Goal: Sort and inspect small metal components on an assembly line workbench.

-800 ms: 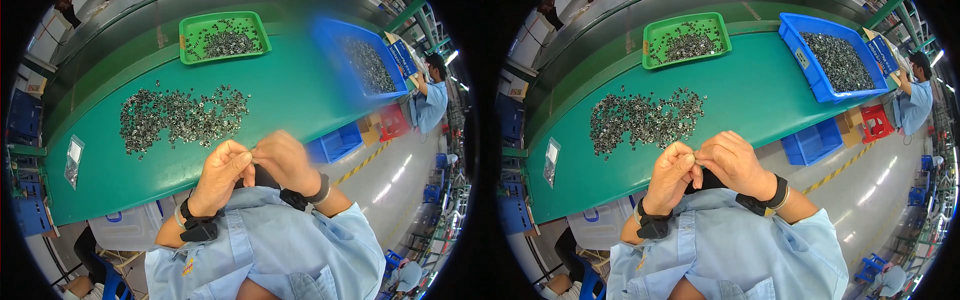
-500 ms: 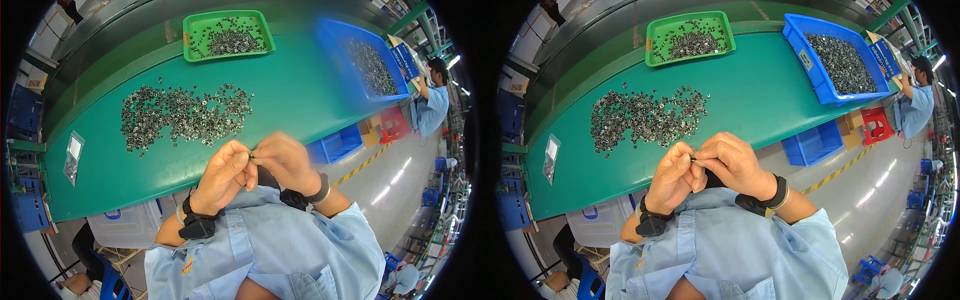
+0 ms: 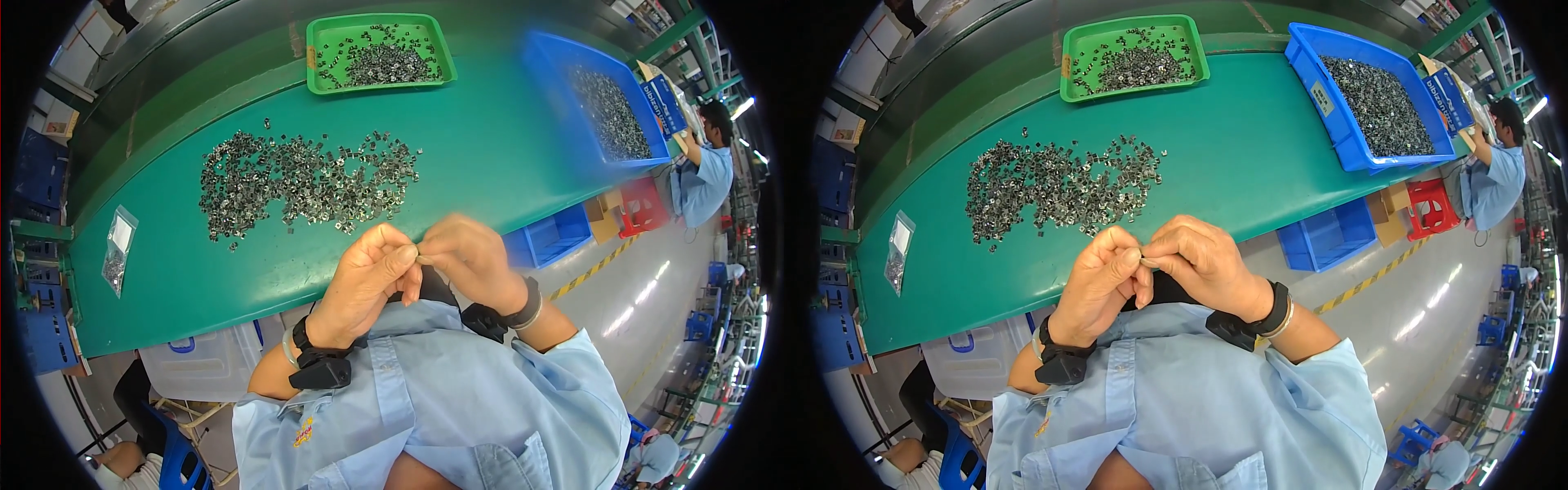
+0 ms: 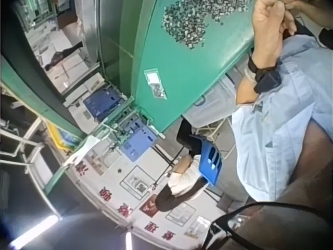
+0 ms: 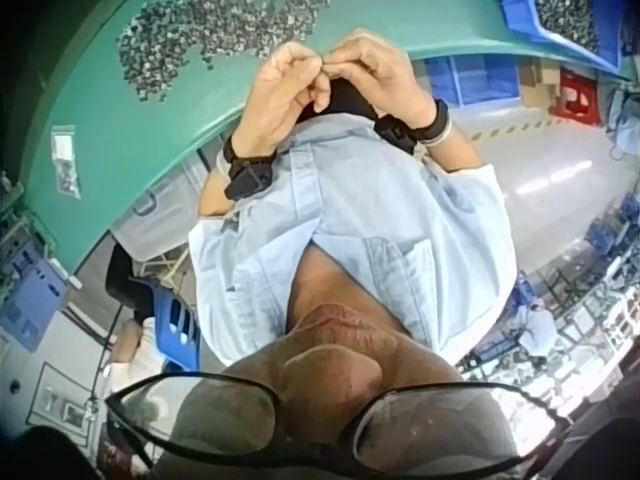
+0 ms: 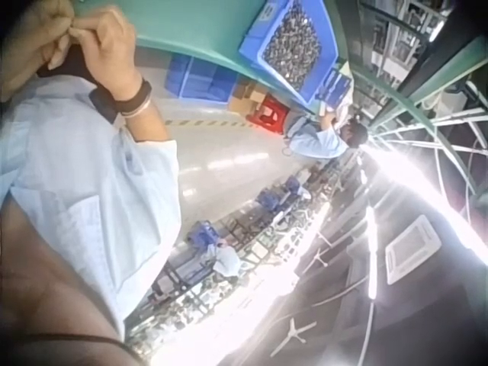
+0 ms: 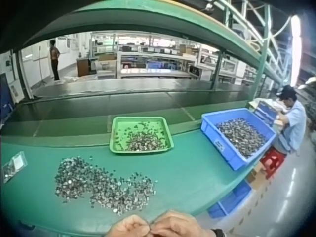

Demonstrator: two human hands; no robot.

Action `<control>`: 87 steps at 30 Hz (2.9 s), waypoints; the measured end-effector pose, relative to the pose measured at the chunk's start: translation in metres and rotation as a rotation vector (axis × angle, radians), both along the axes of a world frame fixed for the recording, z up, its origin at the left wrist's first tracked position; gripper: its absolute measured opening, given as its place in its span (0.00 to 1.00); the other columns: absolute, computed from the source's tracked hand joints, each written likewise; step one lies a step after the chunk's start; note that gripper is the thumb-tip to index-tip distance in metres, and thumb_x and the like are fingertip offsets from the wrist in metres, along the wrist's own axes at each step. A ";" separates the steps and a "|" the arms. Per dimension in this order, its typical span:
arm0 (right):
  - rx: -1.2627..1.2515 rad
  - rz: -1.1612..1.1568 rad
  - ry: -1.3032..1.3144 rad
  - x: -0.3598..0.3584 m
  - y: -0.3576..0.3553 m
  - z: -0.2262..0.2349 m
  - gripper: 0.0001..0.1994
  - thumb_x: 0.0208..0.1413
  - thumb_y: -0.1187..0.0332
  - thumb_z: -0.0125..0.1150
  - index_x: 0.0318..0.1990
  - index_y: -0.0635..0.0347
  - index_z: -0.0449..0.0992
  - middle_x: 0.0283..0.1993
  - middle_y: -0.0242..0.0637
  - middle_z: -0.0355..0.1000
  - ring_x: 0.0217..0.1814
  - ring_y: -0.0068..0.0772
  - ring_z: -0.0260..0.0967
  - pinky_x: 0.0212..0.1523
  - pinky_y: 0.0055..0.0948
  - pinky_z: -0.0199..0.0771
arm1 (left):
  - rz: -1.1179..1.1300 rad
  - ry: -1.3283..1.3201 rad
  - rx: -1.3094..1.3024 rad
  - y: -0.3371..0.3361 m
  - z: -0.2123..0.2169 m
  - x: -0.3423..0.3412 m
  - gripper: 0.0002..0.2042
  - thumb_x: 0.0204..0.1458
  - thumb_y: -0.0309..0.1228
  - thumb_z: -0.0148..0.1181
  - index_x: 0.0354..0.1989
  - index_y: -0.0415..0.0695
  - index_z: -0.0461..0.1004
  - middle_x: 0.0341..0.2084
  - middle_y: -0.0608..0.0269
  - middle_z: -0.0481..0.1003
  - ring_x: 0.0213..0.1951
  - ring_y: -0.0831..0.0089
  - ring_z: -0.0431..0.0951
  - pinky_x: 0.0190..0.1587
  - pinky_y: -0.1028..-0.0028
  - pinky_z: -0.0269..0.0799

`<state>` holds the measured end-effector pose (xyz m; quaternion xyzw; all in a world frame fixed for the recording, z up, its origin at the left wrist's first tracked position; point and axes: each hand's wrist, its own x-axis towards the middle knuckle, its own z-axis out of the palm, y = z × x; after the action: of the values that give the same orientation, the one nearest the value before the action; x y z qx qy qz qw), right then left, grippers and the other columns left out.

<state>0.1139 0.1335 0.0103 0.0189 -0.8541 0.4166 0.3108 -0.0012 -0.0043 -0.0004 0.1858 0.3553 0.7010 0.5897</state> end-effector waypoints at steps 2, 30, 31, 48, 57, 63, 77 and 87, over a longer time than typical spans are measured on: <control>-0.133 -0.014 -0.023 0.001 -0.001 -0.003 0.06 0.46 0.78 0.63 0.32 0.60 0.73 0.31 0.36 0.72 0.32 0.33 0.70 0.29 0.27 0.69 | 0.010 -0.082 0.025 0.002 0.000 0.003 0.09 0.60 0.36 0.48 0.36 0.43 0.64 0.22 0.59 0.71 0.20 0.72 0.70 0.22 0.74 0.65; 0.181 -0.247 -0.571 -0.066 0.098 0.019 0.07 0.52 0.68 0.61 0.35 0.61 0.74 0.33 0.35 0.72 0.36 0.28 0.71 0.37 0.27 0.70 | -0.136 -0.246 0.121 0.003 -0.013 -0.022 0.09 0.62 0.33 0.43 0.41 0.40 0.64 0.29 0.55 0.72 0.24 0.69 0.73 0.27 0.71 0.69; 0.186 -0.254 -0.594 -0.064 0.094 0.018 0.07 0.51 0.68 0.61 0.35 0.61 0.74 0.33 0.36 0.71 0.35 0.30 0.71 0.36 0.28 0.70 | -0.147 -0.235 0.130 0.004 -0.013 -0.022 0.09 0.62 0.33 0.43 0.41 0.40 0.64 0.29 0.55 0.72 0.24 0.69 0.73 0.27 0.70 0.69; 0.116 0.012 -0.269 -0.034 0.045 0.036 0.07 0.45 0.77 0.63 0.34 0.62 0.74 0.30 0.37 0.70 0.32 0.36 0.69 0.32 0.30 0.69 | 0.028 -0.195 0.016 0.009 0.000 -0.017 0.10 0.62 0.32 0.44 0.45 0.39 0.64 0.30 0.58 0.72 0.24 0.73 0.72 0.26 0.73 0.69; 0.064 0.036 -0.153 -0.023 0.018 0.025 0.09 0.43 0.78 0.65 0.33 0.63 0.75 0.30 0.38 0.71 0.32 0.36 0.69 0.31 0.30 0.69 | 0.100 -0.087 -0.013 0.005 -0.002 -0.007 0.08 0.62 0.31 0.45 0.43 0.40 0.65 0.27 0.60 0.72 0.22 0.75 0.71 0.24 0.76 0.69; 0.114 -0.005 -0.120 -0.016 0.014 0.018 0.09 0.42 0.78 0.65 0.33 0.62 0.74 0.30 0.37 0.71 0.32 0.36 0.69 0.31 0.30 0.69 | 0.124 -0.049 -0.024 0.002 0.000 -0.003 0.08 0.62 0.31 0.44 0.42 0.40 0.65 0.26 0.59 0.72 0.21 0.75 0.71 0.23 0.76 0.68; 0.188 -0.045 -0.086 -0.013 0.007 0.017 0.10 0.41 0.78 0.65 0.33 0.61 0.72 0.32 0.37 0.71 0.33 0.38 0.70 0.32 0.31 0.69 | 0.122 0.078 -0.035 0.000 0.001 -0.003 0.08 0.61 0.32 0.46 0.39 0.39 0.65 0.27 0.61 0.72 0.24 0.78 0.72 0.25 0.79 0.68; 0.148 -0.034 -0.076 -0.011 0.005 0.012 0.10 0.42 0.78 0.65 0.34 0.60 0.72 0.32 0.36 0.71 0.33 0.38 0.70 0.32 0.32 0.69 | 0.142 0.062 -0.019 0.002 0.006 0.000 0.08 0.60 0.32 0.49 0.39 0.40 0.66 0.28 0.60 0.73 0.24 0.78 0.72 0.26 0.79 0.68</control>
<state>0.1027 0.1390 0.0220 0.0114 -0.8940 0.3472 0.2830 -0.0016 -0.0022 0.0058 0.1763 0.3922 0.7317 0.5289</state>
